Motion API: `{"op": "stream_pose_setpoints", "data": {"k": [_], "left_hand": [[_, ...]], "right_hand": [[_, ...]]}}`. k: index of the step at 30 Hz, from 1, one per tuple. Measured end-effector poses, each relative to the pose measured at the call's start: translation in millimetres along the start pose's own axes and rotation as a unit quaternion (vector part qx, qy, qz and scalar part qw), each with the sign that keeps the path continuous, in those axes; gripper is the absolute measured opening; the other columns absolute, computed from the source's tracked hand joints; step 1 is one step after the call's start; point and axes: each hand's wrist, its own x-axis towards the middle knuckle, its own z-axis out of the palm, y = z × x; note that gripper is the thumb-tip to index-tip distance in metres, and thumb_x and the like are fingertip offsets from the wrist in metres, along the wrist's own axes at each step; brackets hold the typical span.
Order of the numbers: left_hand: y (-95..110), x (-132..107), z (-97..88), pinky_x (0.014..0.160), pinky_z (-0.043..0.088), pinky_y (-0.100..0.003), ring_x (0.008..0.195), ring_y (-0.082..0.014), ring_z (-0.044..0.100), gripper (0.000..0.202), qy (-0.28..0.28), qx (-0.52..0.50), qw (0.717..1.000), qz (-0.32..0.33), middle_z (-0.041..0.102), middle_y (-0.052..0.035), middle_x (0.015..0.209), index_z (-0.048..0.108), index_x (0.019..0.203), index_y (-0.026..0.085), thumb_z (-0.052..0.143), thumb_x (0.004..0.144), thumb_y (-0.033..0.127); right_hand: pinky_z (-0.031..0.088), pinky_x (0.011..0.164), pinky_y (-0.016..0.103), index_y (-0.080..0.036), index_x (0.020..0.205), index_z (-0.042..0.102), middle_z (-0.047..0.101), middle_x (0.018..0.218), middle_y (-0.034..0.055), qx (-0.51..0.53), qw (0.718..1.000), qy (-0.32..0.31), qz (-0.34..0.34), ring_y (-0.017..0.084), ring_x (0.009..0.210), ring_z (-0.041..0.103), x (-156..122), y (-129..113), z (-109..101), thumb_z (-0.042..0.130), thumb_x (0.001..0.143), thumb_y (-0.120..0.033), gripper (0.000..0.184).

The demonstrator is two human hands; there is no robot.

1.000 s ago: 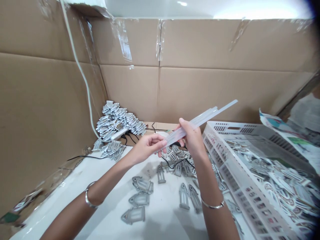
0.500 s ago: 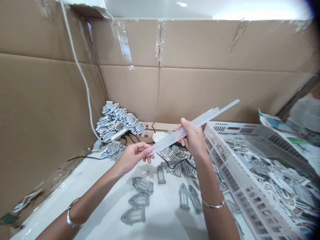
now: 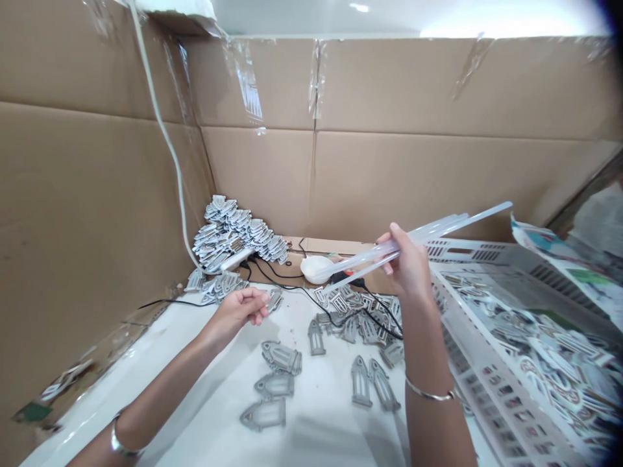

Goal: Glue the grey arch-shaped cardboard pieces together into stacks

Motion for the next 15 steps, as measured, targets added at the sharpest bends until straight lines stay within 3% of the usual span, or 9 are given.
{"op": "stream_pose_setpoints", "data": {"k": [3, 6, 9, 15], "left_hand": [[-9, 4, -13.4, 0.047, 0.036, -0.020, 0.042, -0.0073, 0.048, 0.045, 0.025, 0.064, 0.998, 0.010, 0.063, 0.0010, 0.054, 0.059, 0.063, 0.016, 0.080, 0.064, 0.055], [-26, 3, -41.4, 0.049, 0.037, -0.022, 0.044, -0.0097, 0.049, 0.045, 0.096, 0.192, 0.975, 0.053, 0.063, 0.0007, 0.053, 0.058, 0.060, 0.017, 0.078, 0.064, 0.058], [-43, -8, -80.6, 0.055, 0.039, -0.023, 0.049, -0.0119, 0.051, 0.046, 0.157, 0.316, 0.932, 0.084, 0.062, 0.0010, 0.054, 0.059, 0.061, 0.018, 0.071, 0.069, 0.061], [-62, -49, -165.0, 0.054, 0.035, -0.027, 0.050, -0.0196, 0.055, 0.048, 0.244, 0.464, 0.851, 0.032, 0.061, -0.0011, 0.052, 0.062, 0.067, 0.021, 0.057, 0.073, 0.069]], "right_hand": [[0.021, 0.028, 0.018, -0.017, 0.060, 0.063, 0.056, 0.039, -0.0002, 0.004, 1.000, 0.010, -0.002, 0.006, 0.025, 0.035, 1, -1, -3, 0.063, 0.081, -0.047, 0.037], [0.021, 0.027, 0.018, -0.017, 0.061, 0.065, 0.056, 0.040, 0.0004, 0.018, 0.999, 0.033, -0.008, 0.006, 0.025, 0.037, 5, -4, -14, 0.065, 0.080, -0.045, 0.034], [0.023, 0.027, 0.020, -0.016, 0.060, 0.066, 0.056, 0.039, 0.0002, 0.028, 0.996, 0.076, -0.034, 0.008, 0.025, 0.039, 8, -8, -27, 0.067, 0.077, -0.042, 0.031], [0.022, 0.025, 0.022, -0.017, 0.055, 0.061, 0.058, 0.043, 0.0015, 0.041, 0.978, 0.168, -0.116, 0.010, 0.027, 0.043, 2, -25, -34, 0.065, 0.076, -0.033, 0.027]]}}
